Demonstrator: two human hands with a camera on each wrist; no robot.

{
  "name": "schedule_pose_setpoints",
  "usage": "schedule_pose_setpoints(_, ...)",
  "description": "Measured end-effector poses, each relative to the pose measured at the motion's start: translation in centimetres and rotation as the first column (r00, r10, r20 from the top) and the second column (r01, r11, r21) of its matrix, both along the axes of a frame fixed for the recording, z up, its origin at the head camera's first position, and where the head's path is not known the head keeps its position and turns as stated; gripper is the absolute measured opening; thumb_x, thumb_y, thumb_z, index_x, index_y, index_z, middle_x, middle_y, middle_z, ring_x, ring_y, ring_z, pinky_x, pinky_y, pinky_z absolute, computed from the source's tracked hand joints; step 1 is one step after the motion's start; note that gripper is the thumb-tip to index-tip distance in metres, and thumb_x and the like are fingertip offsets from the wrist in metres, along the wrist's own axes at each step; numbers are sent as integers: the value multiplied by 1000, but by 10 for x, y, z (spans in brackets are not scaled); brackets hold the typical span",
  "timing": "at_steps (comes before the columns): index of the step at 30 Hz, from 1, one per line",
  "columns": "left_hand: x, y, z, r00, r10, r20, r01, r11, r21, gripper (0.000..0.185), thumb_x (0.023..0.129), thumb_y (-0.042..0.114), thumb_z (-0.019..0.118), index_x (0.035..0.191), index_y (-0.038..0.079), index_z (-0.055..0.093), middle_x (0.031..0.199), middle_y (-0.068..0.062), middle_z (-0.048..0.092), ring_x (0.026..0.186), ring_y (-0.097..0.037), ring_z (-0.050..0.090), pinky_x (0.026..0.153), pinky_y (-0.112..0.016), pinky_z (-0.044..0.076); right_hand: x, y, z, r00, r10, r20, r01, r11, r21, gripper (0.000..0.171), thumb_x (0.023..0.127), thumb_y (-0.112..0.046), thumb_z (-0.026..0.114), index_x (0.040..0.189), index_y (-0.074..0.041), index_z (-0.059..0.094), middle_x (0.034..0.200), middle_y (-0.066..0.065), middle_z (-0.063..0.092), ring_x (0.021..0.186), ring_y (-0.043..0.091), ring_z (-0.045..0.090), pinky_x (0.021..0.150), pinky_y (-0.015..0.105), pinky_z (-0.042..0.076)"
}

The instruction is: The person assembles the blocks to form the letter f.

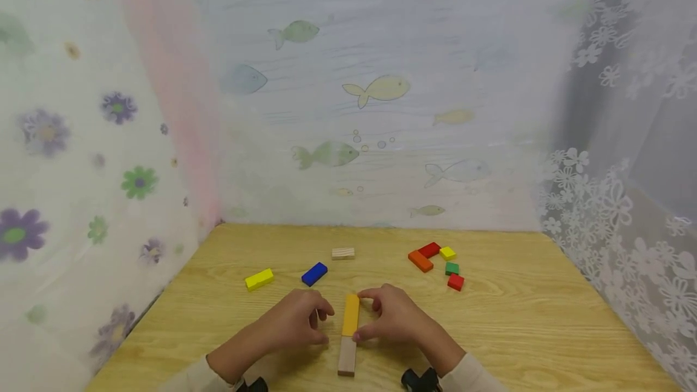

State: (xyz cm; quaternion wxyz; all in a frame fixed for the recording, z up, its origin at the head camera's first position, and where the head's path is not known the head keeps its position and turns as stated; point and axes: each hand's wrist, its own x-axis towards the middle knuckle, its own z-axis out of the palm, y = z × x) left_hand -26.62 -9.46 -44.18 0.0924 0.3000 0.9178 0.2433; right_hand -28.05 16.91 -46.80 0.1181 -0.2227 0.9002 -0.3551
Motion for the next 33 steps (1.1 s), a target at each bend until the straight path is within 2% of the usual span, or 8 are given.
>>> schedule_pose_setpoints(8,-22,-11,3,993,62,-97,-66,997,-34,41,78,19,92,116,8,78,98,-2,75,73,-1,64,67,-21,55,0,-1,1,1000,-1,2,1,1000,-7,81,74,-46,93,143,-17,63,104,4,60,89,19,56,72,34,50)
schedule_pose_setpoints(15,-40,-20,7,978,91,-186,-98,995,-32,41,80,16,90,117,6,77,100,-7,70,78,-9,65,69,-26,55,1,-1,2,1000,2,-10,-2,1000,-2,81,74,-46,93,143,-16,63,104,4,61,89,18,57,72,34,51)
schedule_pose_setpoints(19,-51,-25,9,977,144,-157,-144,989,14,46,81,14,89,123,4,74,106,-10,68,87,-16,66,74,-32,58,1,-1,1,1000,8,-21,-8,1000,-1,81,74,-46,93,143,-16,63,104,4,61,89,18,57,73,35,51)
schedule_pose_setpoints(27,-70,-37,1,965,247,-90,-244,969,48,69,81,14,89,143,3,60,135,-18,65,115,-34,69,87,-45,60,1,0,2,1000,6,-6,-6,1000,1,80,74,-46,93,144,-18,63,106,4,61,91,18,58,74,35,51)
schedule_pose_setpoints(33,-79,-39,-2,960,280,8,-279,957,83,74,79,9,90,145,2,57,136,-20,65,110,-31,72,86,-43,61,2,-2,3,1000,12,-10,-12,1000,-11,79,75,-43,93,143,-16,63,105,5,62,91,20,56,73,35,50)
